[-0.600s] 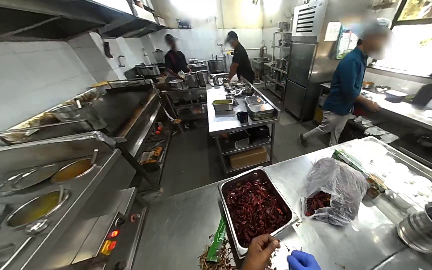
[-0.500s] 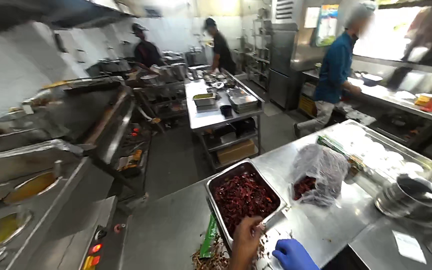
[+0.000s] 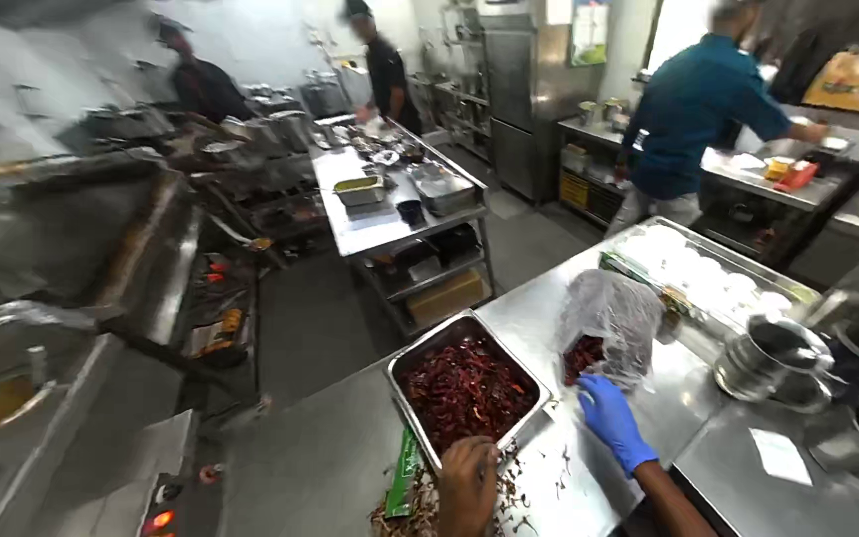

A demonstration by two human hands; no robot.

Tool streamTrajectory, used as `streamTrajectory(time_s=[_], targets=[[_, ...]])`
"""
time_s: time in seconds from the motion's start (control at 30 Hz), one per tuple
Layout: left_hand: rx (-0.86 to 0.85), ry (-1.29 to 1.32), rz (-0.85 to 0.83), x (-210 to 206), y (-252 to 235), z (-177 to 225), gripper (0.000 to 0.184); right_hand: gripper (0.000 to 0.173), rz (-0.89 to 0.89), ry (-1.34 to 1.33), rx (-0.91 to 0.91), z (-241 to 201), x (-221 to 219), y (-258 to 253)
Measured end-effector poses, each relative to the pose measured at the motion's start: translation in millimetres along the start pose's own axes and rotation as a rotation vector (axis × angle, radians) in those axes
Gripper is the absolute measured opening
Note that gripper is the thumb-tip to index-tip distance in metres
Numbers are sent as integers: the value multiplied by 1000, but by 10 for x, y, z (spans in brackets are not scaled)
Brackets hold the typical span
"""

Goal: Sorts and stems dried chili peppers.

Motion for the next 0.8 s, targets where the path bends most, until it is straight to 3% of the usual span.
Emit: streamTrajectory(time_s=[0.17,0.33,0.6,0.8], targets=[[-38,-107,64,-279,-162,-112,29,43,-112,167,82,241,-192,-742],[-32,-118,40,-541,-200,-288,32,69,-261,415,-63,538,-455,-1023],[-11,-113,92,-552,-165,-324,30,60,-463,479,-196,419,-726,-924],[-31,-168,108,-588,-143,-275,30,61,-432,417,-201,487,-698,-775]])
Point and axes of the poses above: each hand's wrist, its own y-axis away from the middle knuckle, its own x-axis out of the back of the hand, z = x × y, the point moved 9 cm from there along -y, towards the middle knuckle, and after that the axes turned 8 degrees about -y, right-handed, at the moved point
